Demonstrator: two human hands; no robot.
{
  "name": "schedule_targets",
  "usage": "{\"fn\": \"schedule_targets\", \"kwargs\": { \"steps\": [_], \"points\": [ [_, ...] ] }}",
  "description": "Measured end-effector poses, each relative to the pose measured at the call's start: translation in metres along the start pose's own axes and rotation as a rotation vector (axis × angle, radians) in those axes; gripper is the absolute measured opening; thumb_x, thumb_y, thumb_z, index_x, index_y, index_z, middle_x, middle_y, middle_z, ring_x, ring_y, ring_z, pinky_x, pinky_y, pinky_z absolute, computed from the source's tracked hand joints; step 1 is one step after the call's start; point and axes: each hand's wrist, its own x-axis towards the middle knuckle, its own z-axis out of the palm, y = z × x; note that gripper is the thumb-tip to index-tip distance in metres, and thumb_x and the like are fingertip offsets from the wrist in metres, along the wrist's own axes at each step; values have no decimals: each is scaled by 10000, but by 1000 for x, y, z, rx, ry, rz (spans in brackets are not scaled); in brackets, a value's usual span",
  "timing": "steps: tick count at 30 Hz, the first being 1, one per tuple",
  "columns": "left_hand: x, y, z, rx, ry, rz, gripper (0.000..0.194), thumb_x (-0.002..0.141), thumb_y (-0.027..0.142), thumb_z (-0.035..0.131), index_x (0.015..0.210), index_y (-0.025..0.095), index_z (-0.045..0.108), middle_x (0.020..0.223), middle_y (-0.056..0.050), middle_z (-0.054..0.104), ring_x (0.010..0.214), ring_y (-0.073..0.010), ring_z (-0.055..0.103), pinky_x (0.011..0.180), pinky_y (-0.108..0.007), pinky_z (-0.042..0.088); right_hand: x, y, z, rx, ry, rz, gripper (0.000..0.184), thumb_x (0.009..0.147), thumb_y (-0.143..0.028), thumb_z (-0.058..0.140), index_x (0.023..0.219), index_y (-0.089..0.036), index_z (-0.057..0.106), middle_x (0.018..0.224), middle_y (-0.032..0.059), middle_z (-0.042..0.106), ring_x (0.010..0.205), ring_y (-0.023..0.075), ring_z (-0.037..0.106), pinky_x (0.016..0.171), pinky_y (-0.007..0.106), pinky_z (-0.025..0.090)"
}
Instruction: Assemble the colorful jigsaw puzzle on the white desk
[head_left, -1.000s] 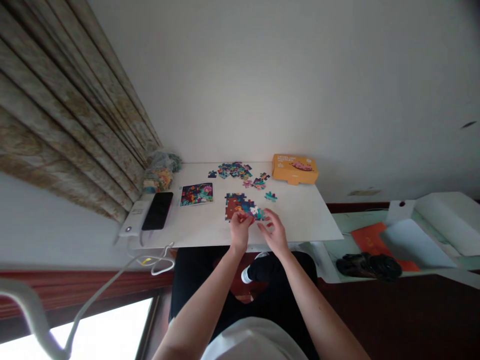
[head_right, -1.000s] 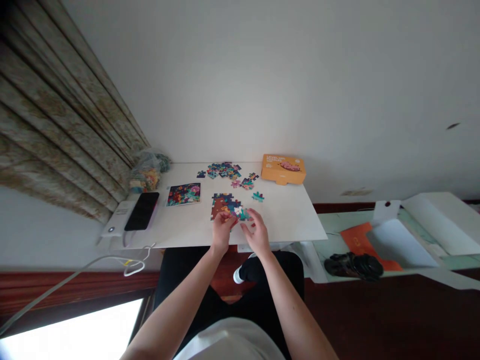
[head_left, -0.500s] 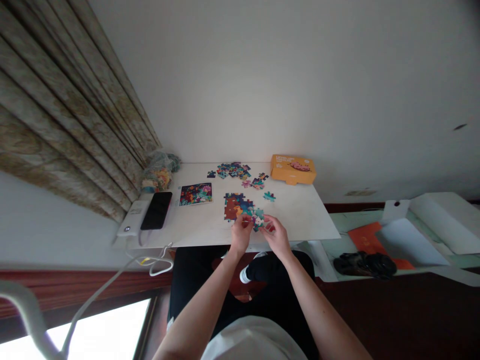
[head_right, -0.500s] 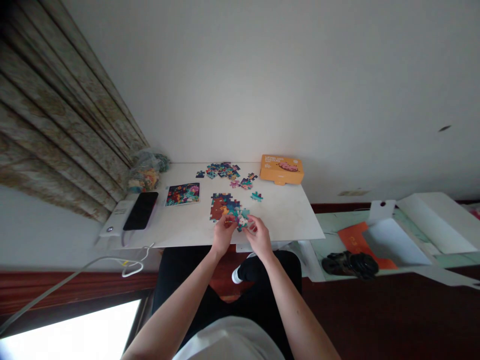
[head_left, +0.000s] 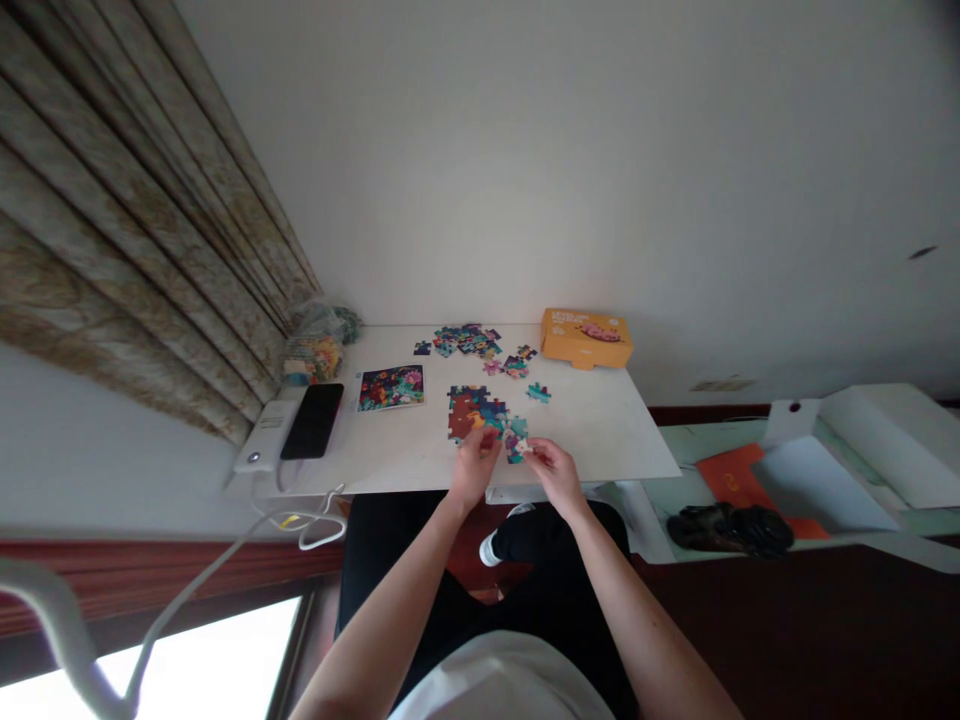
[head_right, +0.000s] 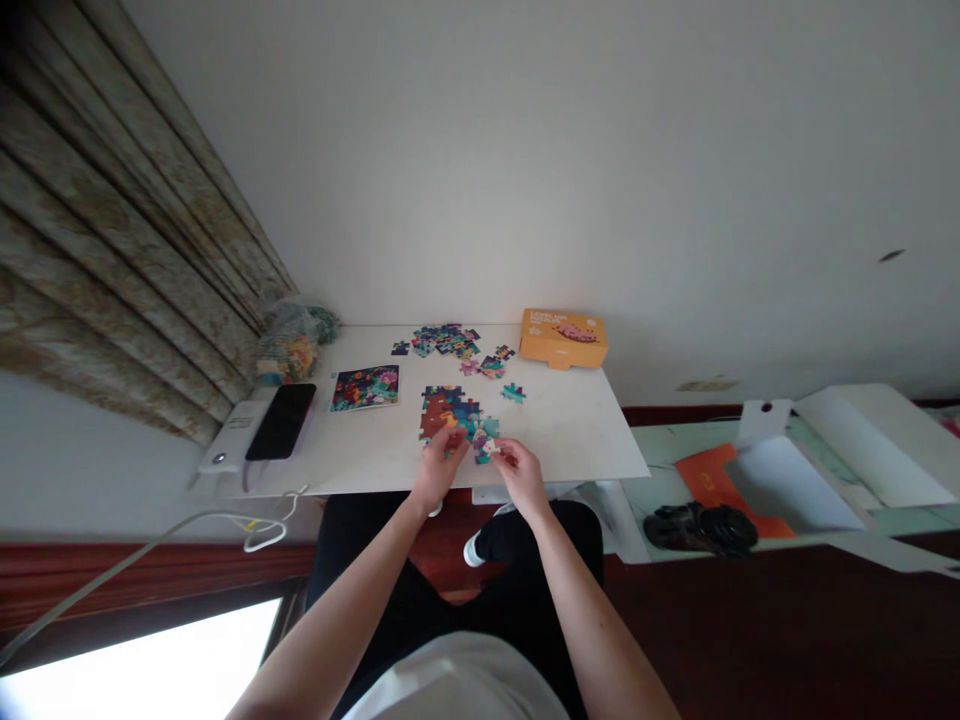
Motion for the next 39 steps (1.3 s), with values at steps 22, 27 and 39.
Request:
{"fn": "schedule_targets", "kwargs": {
  "steps": [22, 27, 39],
  "points": [
    [21, -26, -43, 778, -302, 329, 494, 949, 433, 648, 1423, 299, 621, 1551, -100, 538, 1484, -313, 435, 1290, -548, 158, 24, 6, -23, -192, 29, 5, 442, 777, -580, 718, 1012, -206, 728, 746, 41, 734, 691, 220, 668, 660, 330, 513],
    [16, -21, -44, 777, -313, 367, 476, 976, 421, 606, 1430, 280, 614, 1536, -107, 551, 1467, -298, 457, 1298, -536, 143, 23, 1, -5, -438, 9, -123, 255, 879, -455, 620, 946, -233, 726, 833, 54, 746, 773, 233, 675, 777, 364, 532],
    [20, -9, -17, 711, -364, 436, 449, 932, 320, 661, 1377, 266, 648, 1450, -129, 617, 1406, -318, 522, 1274, -575, 207, 13, -13, -5, -665, -224, -469, 395, 864, -208, 654, 1255, -268, 661, 1263, 76, 697, 1162, 283, 613, 1053, 458, 491]
  ]
}}
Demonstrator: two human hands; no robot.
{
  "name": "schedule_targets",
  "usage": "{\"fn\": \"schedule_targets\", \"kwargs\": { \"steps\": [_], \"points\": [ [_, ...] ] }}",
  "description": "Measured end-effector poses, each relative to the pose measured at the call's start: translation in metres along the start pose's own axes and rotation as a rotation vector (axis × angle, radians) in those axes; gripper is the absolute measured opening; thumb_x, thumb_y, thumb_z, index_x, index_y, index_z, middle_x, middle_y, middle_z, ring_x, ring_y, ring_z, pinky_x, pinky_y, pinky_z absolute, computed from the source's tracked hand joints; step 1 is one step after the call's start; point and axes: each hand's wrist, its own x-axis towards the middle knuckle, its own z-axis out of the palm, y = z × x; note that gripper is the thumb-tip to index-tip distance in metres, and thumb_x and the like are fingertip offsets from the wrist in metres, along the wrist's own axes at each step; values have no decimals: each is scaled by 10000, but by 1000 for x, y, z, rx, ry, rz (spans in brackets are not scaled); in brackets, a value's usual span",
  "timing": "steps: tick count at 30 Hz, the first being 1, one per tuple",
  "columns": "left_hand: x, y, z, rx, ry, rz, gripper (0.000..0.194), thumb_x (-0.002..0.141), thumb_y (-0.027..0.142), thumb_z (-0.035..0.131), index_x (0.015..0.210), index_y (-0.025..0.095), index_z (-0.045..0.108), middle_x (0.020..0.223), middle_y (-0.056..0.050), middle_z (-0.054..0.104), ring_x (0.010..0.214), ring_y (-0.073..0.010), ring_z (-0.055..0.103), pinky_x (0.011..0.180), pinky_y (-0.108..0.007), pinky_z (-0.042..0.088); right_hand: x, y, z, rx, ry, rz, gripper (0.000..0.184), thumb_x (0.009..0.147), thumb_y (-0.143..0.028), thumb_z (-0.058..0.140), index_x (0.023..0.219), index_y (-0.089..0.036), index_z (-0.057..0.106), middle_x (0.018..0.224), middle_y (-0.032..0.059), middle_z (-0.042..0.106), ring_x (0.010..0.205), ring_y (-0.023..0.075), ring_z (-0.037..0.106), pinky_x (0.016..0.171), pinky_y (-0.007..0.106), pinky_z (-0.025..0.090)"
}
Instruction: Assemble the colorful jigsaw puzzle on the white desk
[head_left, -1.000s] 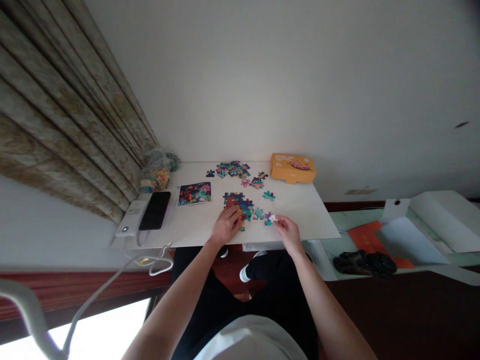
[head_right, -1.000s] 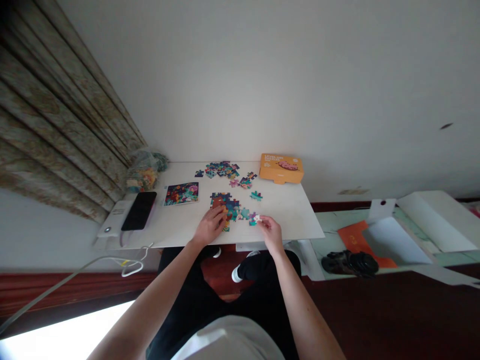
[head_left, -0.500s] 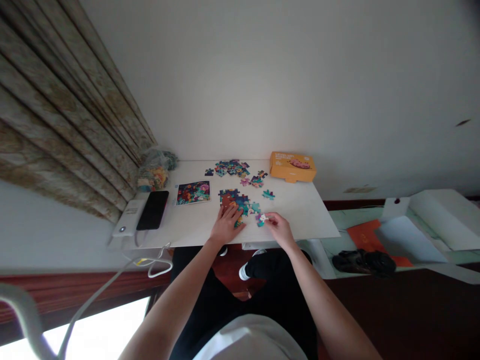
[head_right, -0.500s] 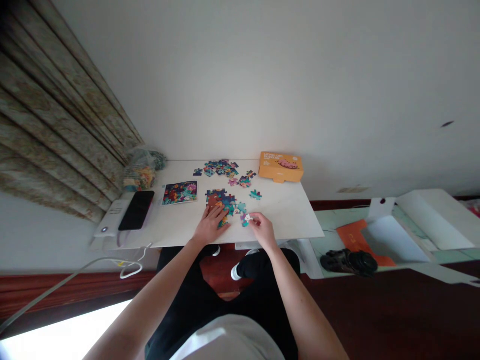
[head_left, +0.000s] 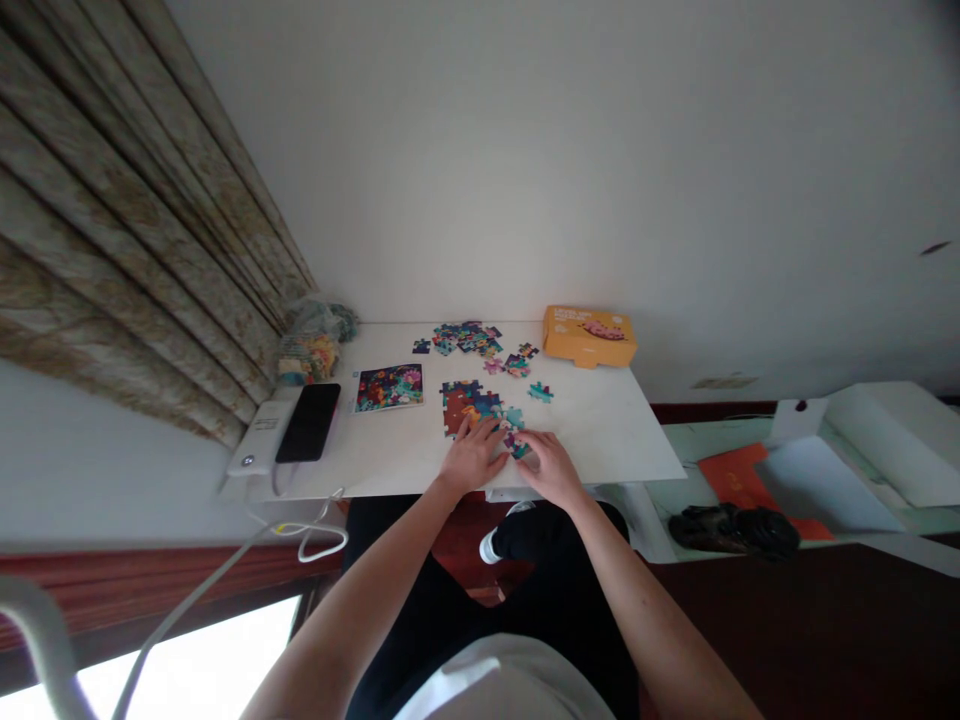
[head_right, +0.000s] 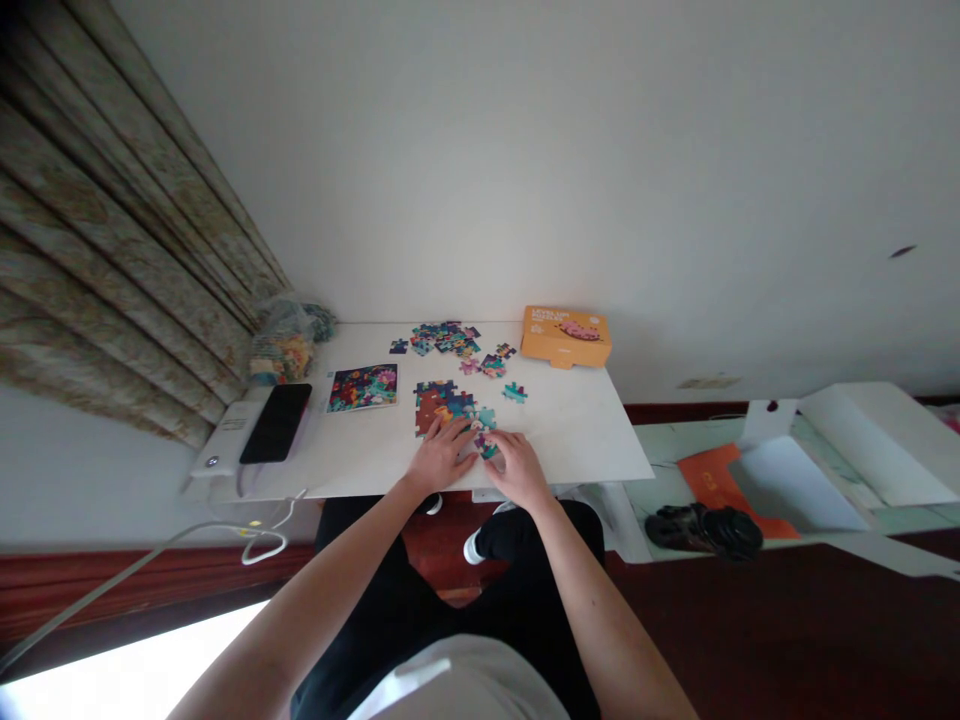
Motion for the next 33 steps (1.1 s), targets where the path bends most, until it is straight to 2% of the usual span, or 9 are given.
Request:
{"fn": "schedule_targets", "kwargs": {
  "steps": [3, 8, 12, 14, 18, 20, 27, 33],
  "points": [
    [4, 1, 3, 18, -26, 0, 452, 933, 276, 631, 1385, 268, 640, 1461, -125, 610, 1421, -311, 505, 1278, -570, 198, 0, 8, -4, 45, -50, -23, 395, 863, -198, 666, 1251, -271, 662, 1213, 68, 720, 1117, 275, 631, 1031, 463, 500],
    [3, -1, 5, 65, -62, 16, 448, 961, 279, 587, 1407, 242, 616, 1478, -132, 595, 1436, -307, 489, 1270, -568, 230, 1, 20, 1, 72, -42, 75, 360, 816, -169, 714, 1169, -228, 672, 1024, 67, 719, 966, 253, 648, 926, 428, 535],
    [2, -1, 3, 127, -95, 15, 447, 1001, 320, 541, 1440, 244, 579, 1497, -109, 583, 1448, -278, 476, 1265, -549, 268, 3, 25, 4, 114, -85, 125, 425, 786, -127, 743, 1191, -213, 650, 959, 43, 709, 916, 229, 656, 904, 397, 539],
    [2, -1, 2, 149, -109, 16, 448, 1017, 340, 519, 1449, 234, 567, 1506, -103, 576, 1452, -269, 471, 1262, -547, 280, 3, 26, 4, 119, -86, 125, 456, 787, -126, 751, 1222, -214, 644, 974, 46, 713, 939, 233, 662, 926, 405, 538],
    [2, -2, 2, 165, -113, 25, 449, 1029, 350, 499, 1456, 224, 560, 1513, -100, 571, 1450, -264, 474, 1262, -548, 286, 5, 25, -1, 70, -76, 57, 499, 805, -165, 763, 1284, -242, 648, 1185, 88, 707, 1116, 272, 642, 1023, 452, 513],
    [2, -2, 3, 165, -111, 29, 445, 1033, 338, 491, 1460, 231, 558, 1515, -96, 571, 1450, -261, 476, 1261, -541, 290, 7, 25, -3, 55, -112, 15, 497, 814, -160, 754, 1291, -260, 661, 1241, 88, 707, 1134, 277, 641, 1038, 459, 510],
    [2, -4, 4, 162, -96, 26, 425, 1029, 304, 499, 1441, 226, 571, 1504, -90, 584, 1443, -245, 487, 1261, -526, 299, 15, 25, -5, 83, -171, 3, 461, 794, -119, 748, 1232, -249, 693, 1178, 72, 747, 1069, 267, 665, 980, 433, 537],
    [2, -6, 6, 159, -96, 32, 444, 1020, 271, 496, 1457, 225, 555, 1507, -86, 584, 1431, -235, 502, 1267, -514, 284, 20, 29, -1, 92, -101, -39, 382, 806, -112, 737, 1163, -245, 701, 1126, 70, 738, 1071, 260, 653, 972, 430, 529]
  ]
}}
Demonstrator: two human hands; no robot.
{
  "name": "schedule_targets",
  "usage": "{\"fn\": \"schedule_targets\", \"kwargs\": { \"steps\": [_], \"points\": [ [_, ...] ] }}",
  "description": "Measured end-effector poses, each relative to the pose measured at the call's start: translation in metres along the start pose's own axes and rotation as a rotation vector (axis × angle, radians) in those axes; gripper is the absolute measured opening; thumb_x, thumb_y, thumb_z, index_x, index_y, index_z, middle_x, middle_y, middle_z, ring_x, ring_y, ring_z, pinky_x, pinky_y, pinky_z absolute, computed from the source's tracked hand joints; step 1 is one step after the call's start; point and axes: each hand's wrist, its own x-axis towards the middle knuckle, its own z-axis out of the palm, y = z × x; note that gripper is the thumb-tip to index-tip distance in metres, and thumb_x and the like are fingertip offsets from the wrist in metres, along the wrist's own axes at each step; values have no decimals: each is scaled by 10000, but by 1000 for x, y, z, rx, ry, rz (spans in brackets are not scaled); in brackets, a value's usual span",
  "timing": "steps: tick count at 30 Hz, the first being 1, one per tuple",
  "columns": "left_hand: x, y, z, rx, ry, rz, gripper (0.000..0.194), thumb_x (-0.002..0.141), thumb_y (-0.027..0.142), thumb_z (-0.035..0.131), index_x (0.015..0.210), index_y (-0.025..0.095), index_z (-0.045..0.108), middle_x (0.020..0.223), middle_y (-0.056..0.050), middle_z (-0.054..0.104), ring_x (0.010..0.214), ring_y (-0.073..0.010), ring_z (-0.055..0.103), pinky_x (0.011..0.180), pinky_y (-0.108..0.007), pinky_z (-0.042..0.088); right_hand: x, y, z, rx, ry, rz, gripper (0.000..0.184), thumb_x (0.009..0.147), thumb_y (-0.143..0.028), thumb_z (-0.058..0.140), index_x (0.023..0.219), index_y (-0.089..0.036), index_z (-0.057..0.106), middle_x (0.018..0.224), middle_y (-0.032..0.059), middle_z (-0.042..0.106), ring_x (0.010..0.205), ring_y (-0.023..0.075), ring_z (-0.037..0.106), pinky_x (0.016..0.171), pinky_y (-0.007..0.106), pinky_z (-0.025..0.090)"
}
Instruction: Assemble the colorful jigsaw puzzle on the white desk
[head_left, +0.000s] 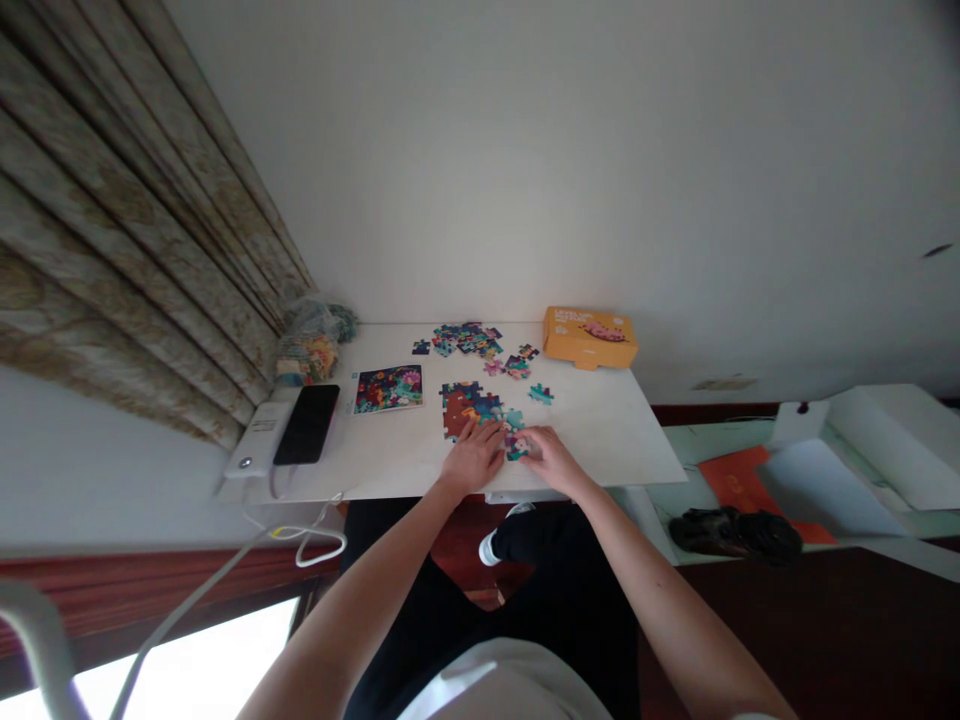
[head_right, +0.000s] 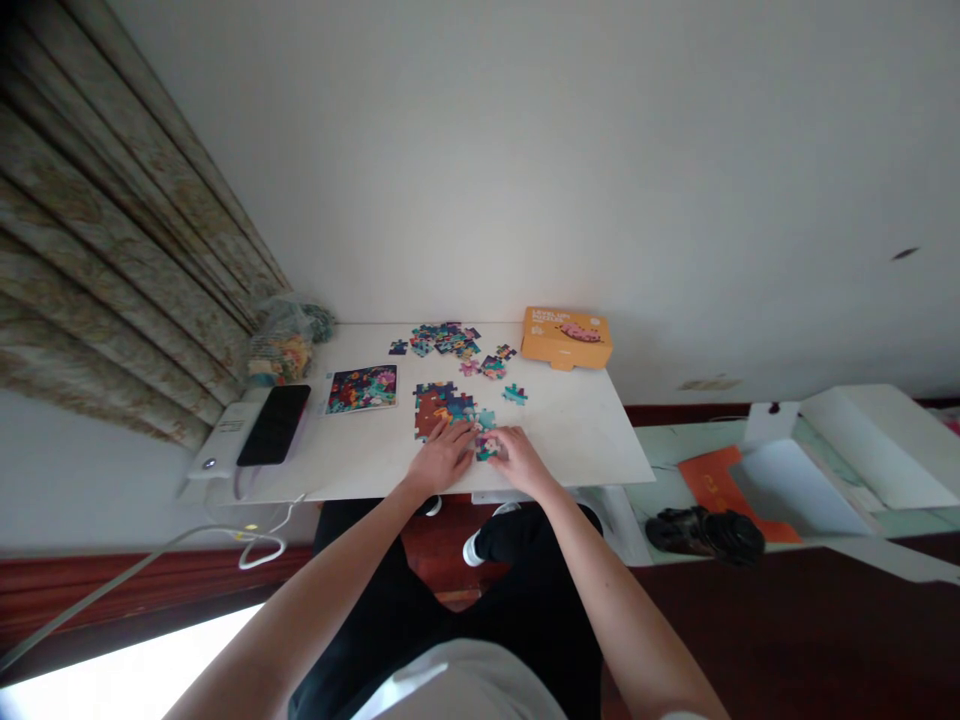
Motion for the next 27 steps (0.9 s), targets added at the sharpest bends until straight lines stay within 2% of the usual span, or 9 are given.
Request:
{"fn": "schedule_targets", "kwargs": {
  "steps": [4, 11, 27],
  "points": [
    [0, 0, 0, 15, 6, 6, 440, 1013, 264, 506, 1447, 226, 566, 1496, -84, 594, 1430, -232, 504, 1270, -501, 282, 1, 1, 1, -25, 10, -24, 321, 846, -129, 715, 1147, -241, 709, 1121, 72, 744, 1075, 256, 652, 982, 437, 528],
    [-1, 0, 1, 27, 13, 12, 438, 1024, 295, 502, 1452, 233, 563, 1498, -81, 591, 1436, -234, 493, 1269, -500, 285, -6, -3, 0, -104, 29, -101, 276, 922, -139, 634, 1150, -261, 732, 1243, 69, 732, 1112, 254, 635, 1013, 457, 530],
    [0, 4, -1, 92, -21, 3, 457, 1047, 358, 450, 1486, 258, 530, 1506, -93, 570, 1451, -271, 459, 1246, -540, 309, -12, -8, -1, -159, 62, -90, 276, 951, -145, 579, 1135, -252, 755, 1262, 77, 730, 1107, 264, 628, 1007, 483, 542]
  ]
}}
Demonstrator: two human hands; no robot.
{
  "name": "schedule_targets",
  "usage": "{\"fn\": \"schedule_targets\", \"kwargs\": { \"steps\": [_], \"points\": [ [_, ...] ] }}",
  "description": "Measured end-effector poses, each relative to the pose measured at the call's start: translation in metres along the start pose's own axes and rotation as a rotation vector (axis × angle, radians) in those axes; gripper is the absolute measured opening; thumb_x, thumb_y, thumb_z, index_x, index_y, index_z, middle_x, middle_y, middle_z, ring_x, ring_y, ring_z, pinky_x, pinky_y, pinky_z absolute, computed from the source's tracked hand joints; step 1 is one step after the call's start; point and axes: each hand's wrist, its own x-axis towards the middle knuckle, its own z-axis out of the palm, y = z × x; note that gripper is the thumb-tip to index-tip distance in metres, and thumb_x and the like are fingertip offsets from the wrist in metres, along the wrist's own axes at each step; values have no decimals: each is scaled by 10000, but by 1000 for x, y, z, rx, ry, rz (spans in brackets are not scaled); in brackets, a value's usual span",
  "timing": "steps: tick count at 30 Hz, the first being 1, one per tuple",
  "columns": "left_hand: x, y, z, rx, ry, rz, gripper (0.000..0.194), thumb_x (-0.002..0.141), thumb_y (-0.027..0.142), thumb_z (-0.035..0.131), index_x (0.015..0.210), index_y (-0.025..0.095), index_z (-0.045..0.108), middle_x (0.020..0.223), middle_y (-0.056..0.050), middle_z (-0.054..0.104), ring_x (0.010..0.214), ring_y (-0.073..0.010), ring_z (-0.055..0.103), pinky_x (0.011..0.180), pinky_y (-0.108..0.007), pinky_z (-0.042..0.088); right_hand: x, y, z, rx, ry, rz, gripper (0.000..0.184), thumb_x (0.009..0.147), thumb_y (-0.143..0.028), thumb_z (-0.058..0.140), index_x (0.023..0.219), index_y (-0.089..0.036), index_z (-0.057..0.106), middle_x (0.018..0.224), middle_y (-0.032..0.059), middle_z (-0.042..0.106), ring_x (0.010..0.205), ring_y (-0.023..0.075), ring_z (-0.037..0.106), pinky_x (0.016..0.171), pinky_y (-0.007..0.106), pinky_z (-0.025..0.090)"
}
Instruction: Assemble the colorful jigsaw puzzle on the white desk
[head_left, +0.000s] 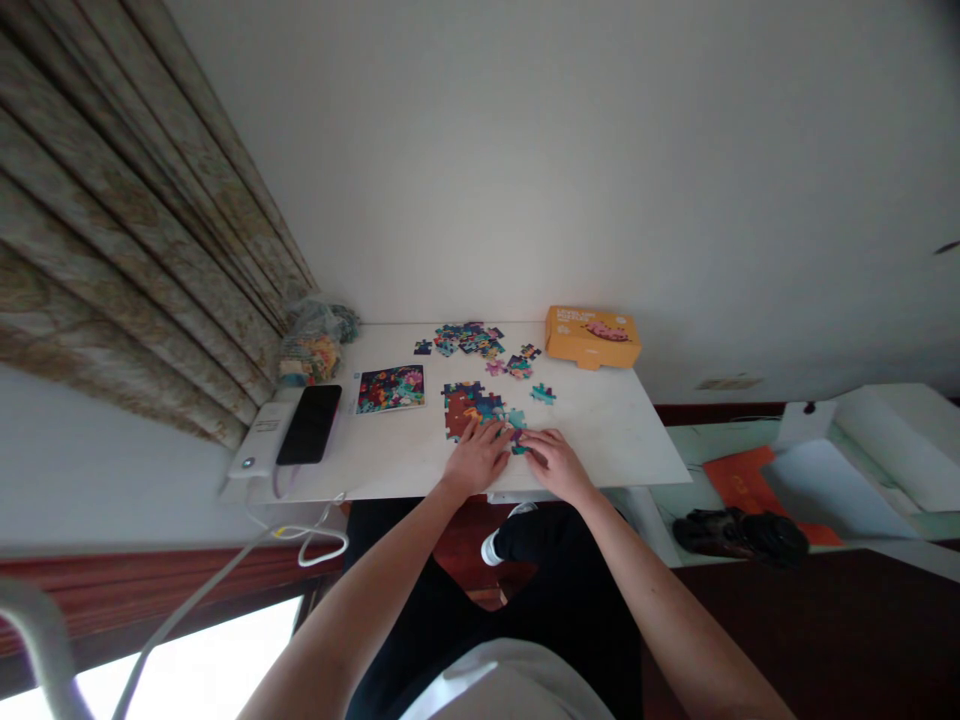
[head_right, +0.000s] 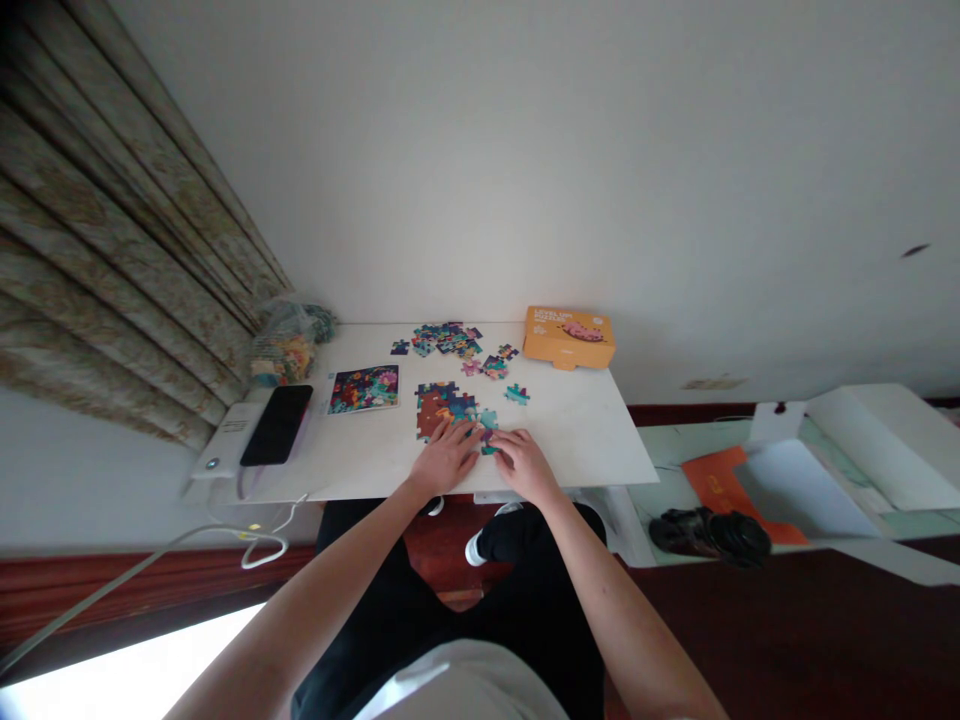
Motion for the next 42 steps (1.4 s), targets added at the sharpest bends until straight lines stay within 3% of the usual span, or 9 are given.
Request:
{"fn": "schedule_targets", "kwargs": {
  "steps": [21, 29, 42],
  "points": [
    [0, 2, -1, -2, 5, 4, 432, 1039, 326, 467, 1454, 251, 558, 1501, -96, 574, 1456, -272, 455, 1253, -546, 294, 0, -5, 1, -62, -13, -23, 290, 992, -200, 556, 1199, -256, 751, 1310, 72, 721, 1109, 279, 619, 1004, 492, 516],
    [-1, 1, -1, -13, 14, 17, 421, 1038, 326, 474, 1442, 273, 576, 1487, -82, 589, 1442, -266, 474, 1261, -544, 290, -4, -8, -1, -106, -38, 27, 230, 969, -304, 646, 1170, -283, 756, 1341, 75, 701, 1182, 310, 596, 993, 518, 488],
    [-3, 1, -2, -35, 51, 22, 409, 1027, 288, 501, 1421, 271, 609, 1477, -81, 605, 1420, -259, 509, 1235, -526, 358, -3, -8, 2, -152, -46, 43, 298, 986, -285, 603, 1256, -303, 728, 1396, 64, 672, 1186, 313, 593, 976, 507, 484]
  ]
}}
